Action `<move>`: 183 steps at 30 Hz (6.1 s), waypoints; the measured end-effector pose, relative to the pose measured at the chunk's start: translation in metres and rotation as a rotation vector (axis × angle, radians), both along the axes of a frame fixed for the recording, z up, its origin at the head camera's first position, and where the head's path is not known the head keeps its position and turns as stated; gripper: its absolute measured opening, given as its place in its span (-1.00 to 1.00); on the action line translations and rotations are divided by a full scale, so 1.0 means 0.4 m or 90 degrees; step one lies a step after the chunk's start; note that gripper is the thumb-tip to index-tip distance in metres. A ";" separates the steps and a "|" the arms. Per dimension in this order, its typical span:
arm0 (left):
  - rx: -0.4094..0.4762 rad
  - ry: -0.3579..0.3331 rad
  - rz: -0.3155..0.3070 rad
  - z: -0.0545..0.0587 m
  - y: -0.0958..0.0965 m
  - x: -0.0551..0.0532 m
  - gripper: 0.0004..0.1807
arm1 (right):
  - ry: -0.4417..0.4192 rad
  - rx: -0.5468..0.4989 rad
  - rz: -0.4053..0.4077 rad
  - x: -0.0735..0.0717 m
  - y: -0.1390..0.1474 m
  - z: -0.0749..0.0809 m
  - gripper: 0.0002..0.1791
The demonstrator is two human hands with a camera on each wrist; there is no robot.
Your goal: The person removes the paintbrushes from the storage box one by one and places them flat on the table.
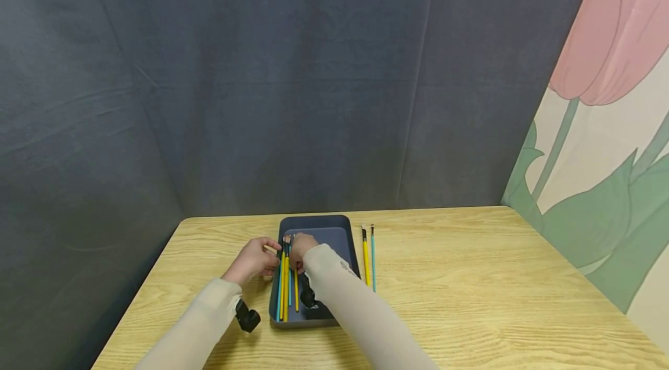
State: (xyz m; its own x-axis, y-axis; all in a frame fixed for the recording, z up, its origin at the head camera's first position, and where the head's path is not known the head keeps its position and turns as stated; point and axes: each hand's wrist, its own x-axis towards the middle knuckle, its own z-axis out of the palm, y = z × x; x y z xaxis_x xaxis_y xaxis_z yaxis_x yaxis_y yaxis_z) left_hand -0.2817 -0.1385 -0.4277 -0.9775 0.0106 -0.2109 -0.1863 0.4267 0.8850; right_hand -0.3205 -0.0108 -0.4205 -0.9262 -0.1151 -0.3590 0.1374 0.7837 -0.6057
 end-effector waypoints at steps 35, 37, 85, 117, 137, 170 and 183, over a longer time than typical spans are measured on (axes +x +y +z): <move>-0.012 0.002 0.007 -0.002 0.000 0.002 -0.61 | -0.094 -0.351 0.067 -0.011 0.200 0.073 -0.62; -0.010 0.004 0.008 -0.003 -0.001 0.002 -0.61 | -0.088 -0.369 0.073 -0.009 0.220 0.083 -0.62; -0.005 0.003 0.008 0.002 -0.007 -0.001 -0.63 | -0.015 -0.367 -0.094 -0.029 0.565 -0.038 -0.59; -0.018 0.004 0.005 0.002 -0.008 0.000 -0.64 | -0.017 -0.226 -0.140 -0.046 0.529 -0.050 -0.75; -0.004 0.013 -0.005 -0.001 -0.010 0.001 -0.63 | 0.002 -0.228 -0.131 -0.031 0.522 -0.040 -0.78; -0.005 0.016 -0.002 -0.007 -0.011 -0.001 -0.62 | -0.015 -0.250 -0.080 -0.024 0.544 -0.019 -0.64; -0.010 0.012 -0.006 -0.002 -0.013 0.001 -0.62 | 0.016 -0.324 -0.025 -0.027 0.518 0.061 -0.63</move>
